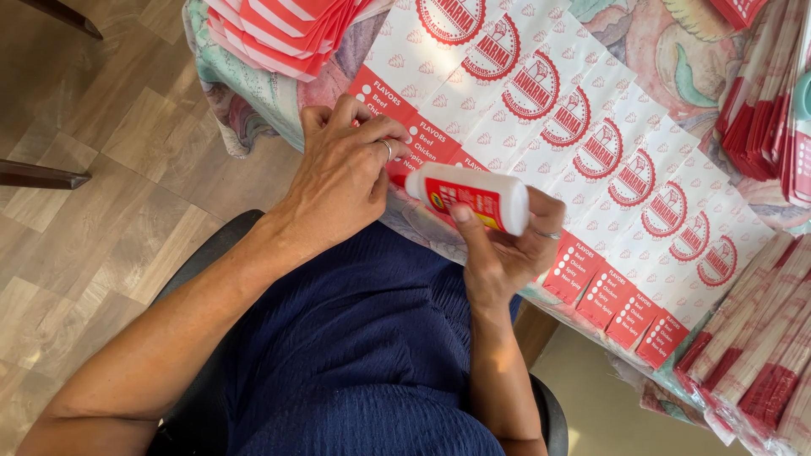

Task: The person aligns multiple printed shawarma wrappers on a table, applies glue from a bottle to the edges, and presses them together to form a continuous strip. The person handles the wrappers and glue bottle by hand throughout the process.

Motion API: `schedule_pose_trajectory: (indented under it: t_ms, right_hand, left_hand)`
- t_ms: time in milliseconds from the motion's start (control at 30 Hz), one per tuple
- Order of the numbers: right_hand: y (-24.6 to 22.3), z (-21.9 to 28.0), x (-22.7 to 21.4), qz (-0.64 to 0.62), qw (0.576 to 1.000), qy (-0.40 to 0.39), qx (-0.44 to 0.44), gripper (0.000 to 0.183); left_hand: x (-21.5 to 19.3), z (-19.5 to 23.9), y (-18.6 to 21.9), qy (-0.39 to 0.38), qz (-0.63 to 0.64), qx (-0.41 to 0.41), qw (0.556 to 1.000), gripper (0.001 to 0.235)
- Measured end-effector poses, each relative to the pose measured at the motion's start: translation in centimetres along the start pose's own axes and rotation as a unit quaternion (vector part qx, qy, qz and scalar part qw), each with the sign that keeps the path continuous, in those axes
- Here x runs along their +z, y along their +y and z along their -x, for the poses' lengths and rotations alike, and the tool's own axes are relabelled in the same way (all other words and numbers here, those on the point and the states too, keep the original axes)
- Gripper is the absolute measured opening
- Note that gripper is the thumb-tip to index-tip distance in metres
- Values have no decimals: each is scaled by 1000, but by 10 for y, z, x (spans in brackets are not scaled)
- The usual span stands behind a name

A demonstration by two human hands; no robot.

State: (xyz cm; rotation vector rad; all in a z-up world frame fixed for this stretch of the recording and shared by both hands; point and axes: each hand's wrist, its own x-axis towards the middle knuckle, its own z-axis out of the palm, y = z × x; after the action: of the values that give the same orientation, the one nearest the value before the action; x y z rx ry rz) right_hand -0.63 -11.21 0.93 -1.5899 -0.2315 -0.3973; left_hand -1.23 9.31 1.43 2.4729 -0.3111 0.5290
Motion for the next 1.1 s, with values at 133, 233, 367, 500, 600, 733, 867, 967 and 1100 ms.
schedule_pose_trajectory:
  t_ms: [133,233,367,500,600,733,867,967,1100]
  right_hand:
    - [7,3,-32,-48,998,32,18,48]
    - [12,0,-43,-66,996,67,-8,57]
    - [-4,-10,-20,-92,993,69,1,50]
    - [2,-16,12,-77,996,16,-38,52]
    - [0,-18,31,-15,999,-29,-18,43]
    - [-1,-20,46,5,998,-62,-9,46]
    - [4,-24,65,12,996,-74,-43,43]
    - [6,-25,65,37,994,-76,-65,39]
    - [2,-24,38,10,997,-75,-26,46]
  left_hand:
    - [2,1,-6,6,4,16,1000,31]
    - [-5,-2,-13,-36,32,25,999,21]
    - [-27,-6,-31,19,25,23,999,17]
    - [-31,-1,-44,15,-84,-20,996,17]
    - [-40,-1,-39,10,-28,-26,999,12]
    - [-47,-1,-38,0,25,-37,999,21]
    - [-53,0,-37,-19,51,-31,998,16]
    - [-53,2,-36,-30,55,-37,997,29]
    - [-51,5,-42,-50,59,-41,996,47]
